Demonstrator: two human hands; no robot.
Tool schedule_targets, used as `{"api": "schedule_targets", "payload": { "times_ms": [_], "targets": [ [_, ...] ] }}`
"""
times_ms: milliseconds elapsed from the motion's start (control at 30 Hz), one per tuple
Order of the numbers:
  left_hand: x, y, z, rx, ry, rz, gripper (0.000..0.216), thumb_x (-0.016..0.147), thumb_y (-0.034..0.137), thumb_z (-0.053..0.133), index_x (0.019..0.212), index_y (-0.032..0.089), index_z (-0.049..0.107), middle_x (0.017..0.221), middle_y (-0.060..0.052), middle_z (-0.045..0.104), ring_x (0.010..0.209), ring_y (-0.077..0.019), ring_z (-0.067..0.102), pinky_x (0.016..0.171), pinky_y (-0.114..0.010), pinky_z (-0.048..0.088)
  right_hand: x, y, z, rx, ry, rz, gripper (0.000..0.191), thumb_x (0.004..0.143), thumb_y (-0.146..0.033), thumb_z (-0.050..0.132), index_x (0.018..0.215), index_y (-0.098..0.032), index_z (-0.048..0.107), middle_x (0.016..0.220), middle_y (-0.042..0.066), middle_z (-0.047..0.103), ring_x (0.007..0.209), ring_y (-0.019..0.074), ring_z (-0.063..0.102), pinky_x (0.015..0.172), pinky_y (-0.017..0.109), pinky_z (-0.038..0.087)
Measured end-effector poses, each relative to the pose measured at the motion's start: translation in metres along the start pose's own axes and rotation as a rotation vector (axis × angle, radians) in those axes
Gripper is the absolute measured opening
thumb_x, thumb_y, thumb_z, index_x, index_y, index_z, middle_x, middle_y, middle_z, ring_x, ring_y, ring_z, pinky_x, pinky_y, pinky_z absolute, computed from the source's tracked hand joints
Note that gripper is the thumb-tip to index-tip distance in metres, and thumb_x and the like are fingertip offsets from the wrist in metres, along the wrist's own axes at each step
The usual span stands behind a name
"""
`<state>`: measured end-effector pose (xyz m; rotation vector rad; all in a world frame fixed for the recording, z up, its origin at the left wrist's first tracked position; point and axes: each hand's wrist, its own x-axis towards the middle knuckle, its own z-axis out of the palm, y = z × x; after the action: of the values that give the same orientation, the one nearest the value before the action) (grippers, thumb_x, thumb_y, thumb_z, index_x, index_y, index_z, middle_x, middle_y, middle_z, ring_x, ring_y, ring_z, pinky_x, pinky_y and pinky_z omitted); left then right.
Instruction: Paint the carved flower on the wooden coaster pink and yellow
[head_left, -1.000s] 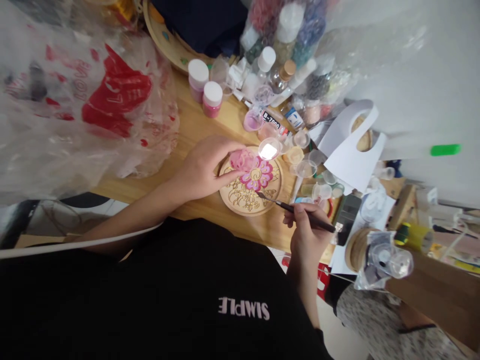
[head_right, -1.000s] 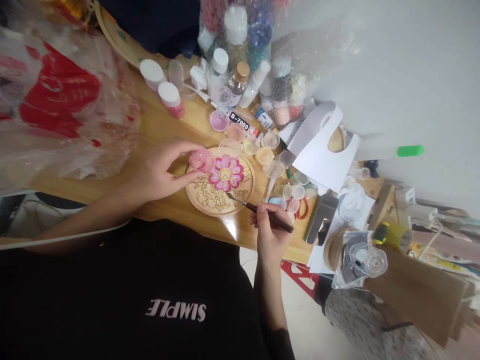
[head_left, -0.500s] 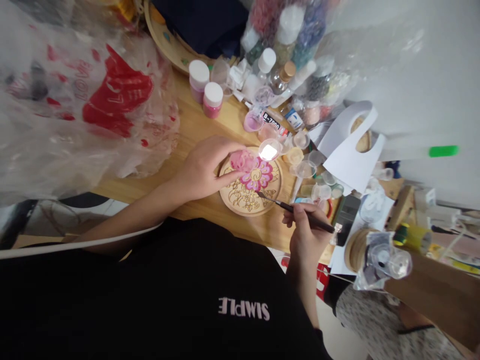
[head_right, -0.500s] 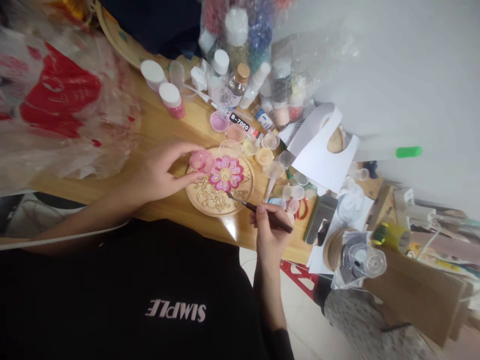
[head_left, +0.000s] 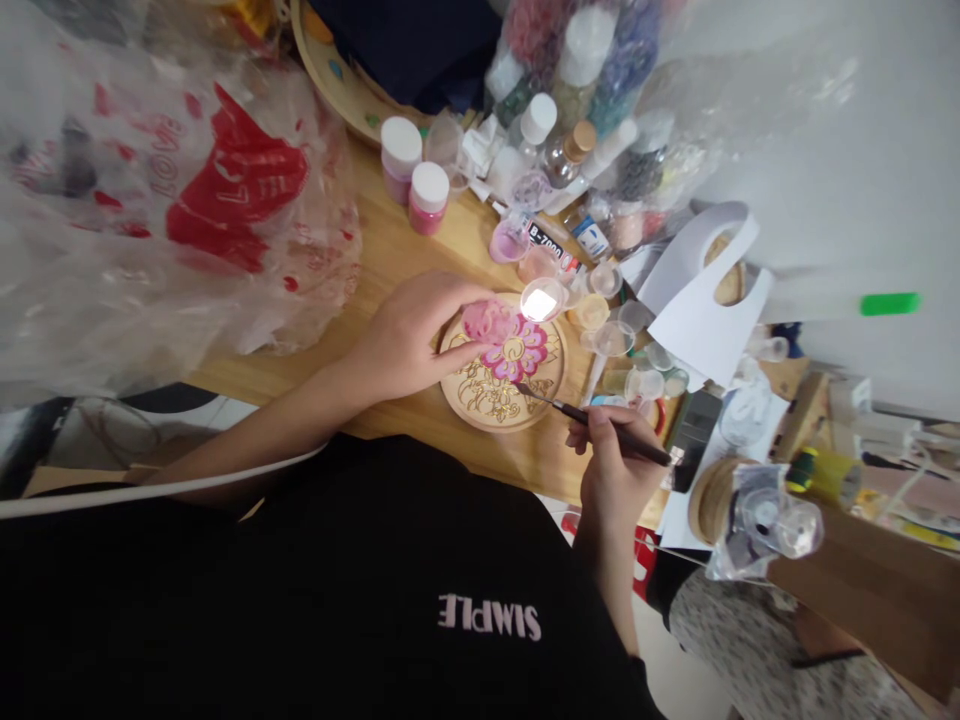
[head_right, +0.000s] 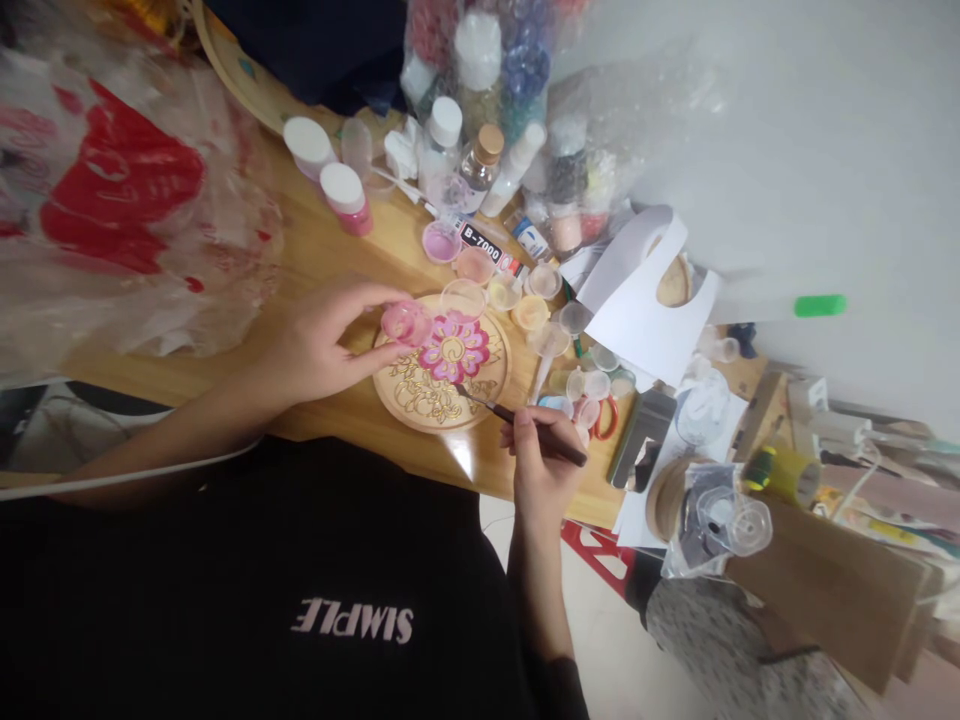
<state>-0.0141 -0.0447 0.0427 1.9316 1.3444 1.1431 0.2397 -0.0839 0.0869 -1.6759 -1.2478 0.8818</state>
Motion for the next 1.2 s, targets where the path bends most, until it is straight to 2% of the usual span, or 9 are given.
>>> {"api": "schedule_targets", "payload": {
  "times_ms": [400, 533, 900, 1200],
  "targets": [
    [0.0001, 0.0000, -0.0003, 0.007, -0.005, 0.012, 0.029, 0.094, 0.027, 0.071, 0.121, 0.020, 0.063, 0.115, -0.010, 0.074, 0.109, -0.0252, 0.071, 0.098, -0.041, 0.056, -0.0012, 0.0029, 0.0003, 0.071, -0.023, 0.016, 0.018, 0.084, -0.032, 0.078, 0.075, -0.019, 0.070, 0.057, -0.004, 0.066, 0.046, 0.0113, 0.061, 0.044, 0.023, 0.044],
    [0.0004, 0.0001, 0.0002, 0.015, -0.018, -0.020, 0.028, 0.094, 0.029, 0.071, 0.120, 0.022, 0.063, 0.115, -0.008, 0.074, 0.109, -0.0253, 0.071, 0.098, -0.041, 0.057, -0.0014, 0.0026, 0.0001, 0.078, -0.027, 0.008, 0.016, 0.084, -0.030, 0.078, 0.075, -0.020, 0.071, 0.056, -0.004, 0.067, 0.045, 0.0106, 0.060, 0.044, 0.023, 0.044],
    [-0.0003, -0.0029, 0.0025, 0.006, 0.019, 0.017, 0.028, 0.093, 0.028, 0.071, 0.120, 0.023, 0.063, 0.113, -0.009, 0.074, 0.106, -0.0266, 0.072, 0.095, -0.043, 0.058, -0.0015, -0.0012, 0.0028, 0.075, -0.002, -0.023, 0.013, 0.085, -0.026, 0.074, 0.074, -0.020, 0.070, 0.054, -0.005, 0.066, 0.043, 0.0098, 0.059, 0.041, 0.021, 0.041],
    [-0.0006, -0.0021, 0.0004, 0.007, 0.013, 0.032, 0.029, 0.094, 0.027, 0.071, 0.121, 0.022, 0.063, 0.114, -0.009, 0.074, 0.107, -0.0260, 0.072, 0.096, -0.042, 0.058, -0.0015, 0.0023, 0.0013, 0.033, -0.014, 0.017, 0.019, 0.085, -0.034, 0.077, 0.074, -0.020, 0.070, 0.057, -0.003, 0.066, 0.045, 0.0105, 0.058, 0.043, 0.024, 0.044]
  ]
}}
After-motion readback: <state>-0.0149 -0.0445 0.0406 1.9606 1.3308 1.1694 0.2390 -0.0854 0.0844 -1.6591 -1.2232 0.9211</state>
